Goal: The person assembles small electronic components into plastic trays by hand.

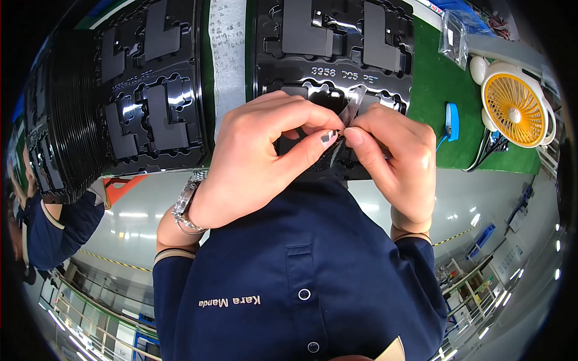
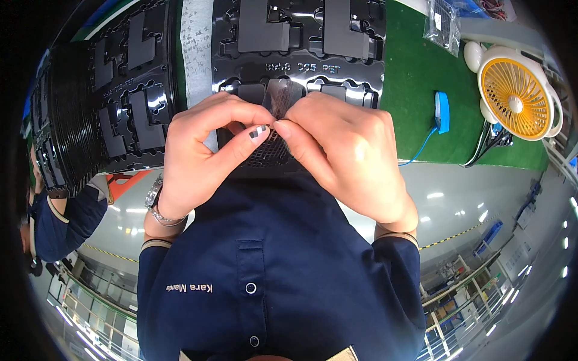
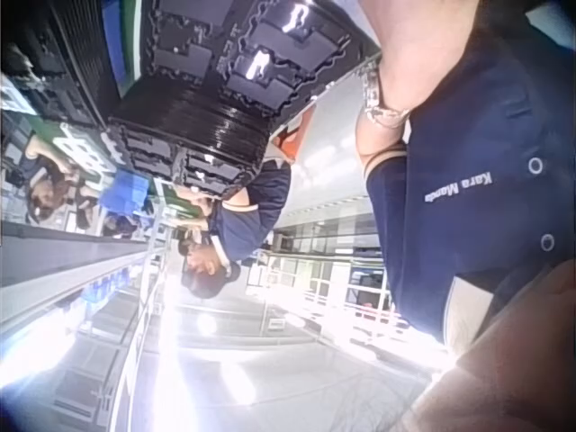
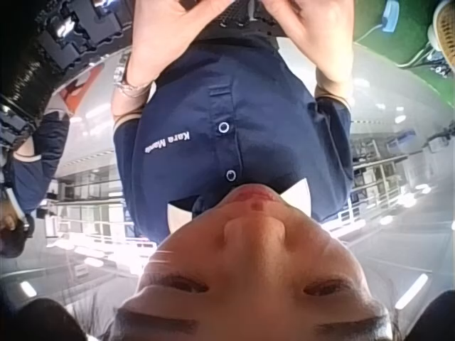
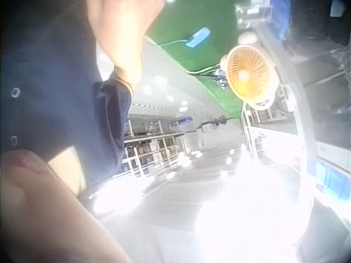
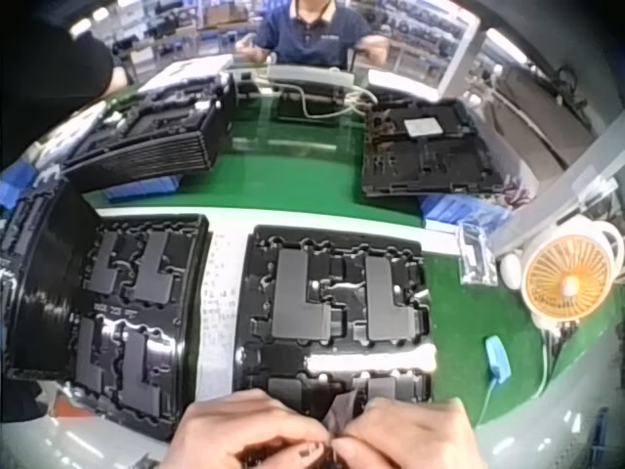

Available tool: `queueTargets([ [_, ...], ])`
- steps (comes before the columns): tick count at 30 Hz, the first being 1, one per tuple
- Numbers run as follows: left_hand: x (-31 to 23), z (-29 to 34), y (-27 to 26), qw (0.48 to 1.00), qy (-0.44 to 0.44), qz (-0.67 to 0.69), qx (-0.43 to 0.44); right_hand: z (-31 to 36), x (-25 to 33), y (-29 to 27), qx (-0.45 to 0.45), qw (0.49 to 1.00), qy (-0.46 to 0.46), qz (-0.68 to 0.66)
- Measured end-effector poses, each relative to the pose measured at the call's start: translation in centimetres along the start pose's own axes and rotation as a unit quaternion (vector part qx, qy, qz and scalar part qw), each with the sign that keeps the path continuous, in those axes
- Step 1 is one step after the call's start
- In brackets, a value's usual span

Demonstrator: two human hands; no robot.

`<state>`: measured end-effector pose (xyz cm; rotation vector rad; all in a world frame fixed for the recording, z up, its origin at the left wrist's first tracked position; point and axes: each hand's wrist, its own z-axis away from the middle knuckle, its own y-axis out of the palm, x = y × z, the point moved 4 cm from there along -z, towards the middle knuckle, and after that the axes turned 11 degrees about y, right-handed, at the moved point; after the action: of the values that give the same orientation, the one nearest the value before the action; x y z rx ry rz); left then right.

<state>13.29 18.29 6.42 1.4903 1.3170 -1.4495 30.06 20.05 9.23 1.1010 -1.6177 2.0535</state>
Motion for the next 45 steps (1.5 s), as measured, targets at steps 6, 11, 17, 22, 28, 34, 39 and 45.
queueTargets([
  [6, 0.0, 0.0, 0.0, 1.0, -0.009, -0.014, 0.008, -0.1, -0.1, 0.3, -0.016, 0.999, -0.028, 0.04],
  [11, 0.6, 0.2, 0.1, 0.995, -0.078, 0.059, 0.02, -0.2, 0.0, -0.2, 0.004, 1.0, -0.015, 0.006],
  [17, 0.6, 0.3, 0.0, 0.994, -0.092, 0.056, 0.014, -0.2, -0.2, 0.2, 0.002, 1.0, -0.004, -0.015],
  [22, 0.2, 0.1, -0.1, 0.997, -0.07, 0.011, 0.02, -0.1, -0.2, 0.3, 0.001, 1.0, -0.012, 0.011],
  [28, 0.5, 0.2, 0.2, 0.997, -0.067, 0.014, 0.026, -0.4, -0.1, 0.2, 0.006, 0.998, -0.028, 0.05],
  [34, 1.0, 0.2, 0.4, 0.987, -0.109, 0.111, 0.039, -0.3, 0.2, -0.2, 0.01, 0.999, -0.045, 0.008],
  [39, 1.2, 0.1, 0.5, 0.981, -0.137, 0.104, 0.084, -0.4, 0.4, 0.2, 0.076, 0.995, -0.06, 0.039],
  [45, 1.4, 0.3, 0.6, 0.982, -0.14, 0.09, 0.088, -0.4, 0.4, 0.3, 0.09, 0.994, -0.052, 0.044],
])
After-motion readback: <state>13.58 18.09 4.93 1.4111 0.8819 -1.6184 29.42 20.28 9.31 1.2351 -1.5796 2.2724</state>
